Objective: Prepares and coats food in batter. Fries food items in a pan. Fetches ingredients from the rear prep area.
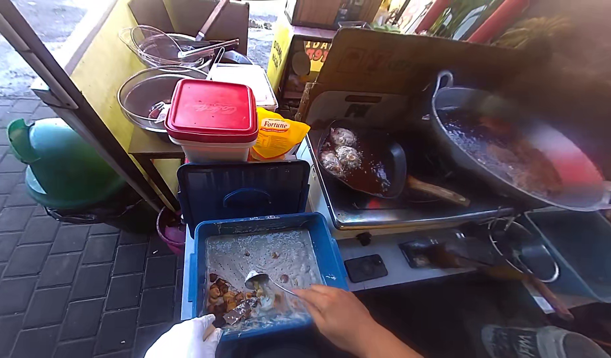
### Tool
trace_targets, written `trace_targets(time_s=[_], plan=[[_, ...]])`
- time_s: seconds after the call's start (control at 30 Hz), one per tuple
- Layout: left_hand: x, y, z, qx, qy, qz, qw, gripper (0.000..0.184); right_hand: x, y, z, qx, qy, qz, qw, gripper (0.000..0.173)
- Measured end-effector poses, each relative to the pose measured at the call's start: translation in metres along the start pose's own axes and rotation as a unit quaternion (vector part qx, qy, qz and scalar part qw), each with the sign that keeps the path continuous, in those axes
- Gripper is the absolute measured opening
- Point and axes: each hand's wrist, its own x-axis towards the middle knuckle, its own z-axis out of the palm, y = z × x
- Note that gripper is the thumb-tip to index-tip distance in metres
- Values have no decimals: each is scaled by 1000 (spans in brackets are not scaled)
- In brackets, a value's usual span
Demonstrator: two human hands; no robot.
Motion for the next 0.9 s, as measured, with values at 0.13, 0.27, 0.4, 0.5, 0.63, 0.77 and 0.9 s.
trace_targets(time_s=[0.13,0.27,0.4,0.5,0.63,0.77,0.9], plan=[[-4,-8,5,-20,3,0,1000,44,32,-4,-3,-86,-71,14,994,41],[-15,-9,16,-50,46,20,997,45,52,-16,-6,-146,-181,40,972,45],[-20,-13,49,-177,184,89,963,42,38,-27,-3,-162,-251,38,954,44],[0,-15,94,-370,268,113,882,34,27,-27,-6,-168,-293,22,941,43],[19,-6,124,-532,292,150,780,31,22,-24,-13,-168,-325,-1,931,38],[27,-9,130,-545,299,193,760,32,26,-5,-34,-107,-317,-43,941,28],[10,-23,111,-544,226,190,785,30,6,23,-48,-29,-176,-84,980,35]])
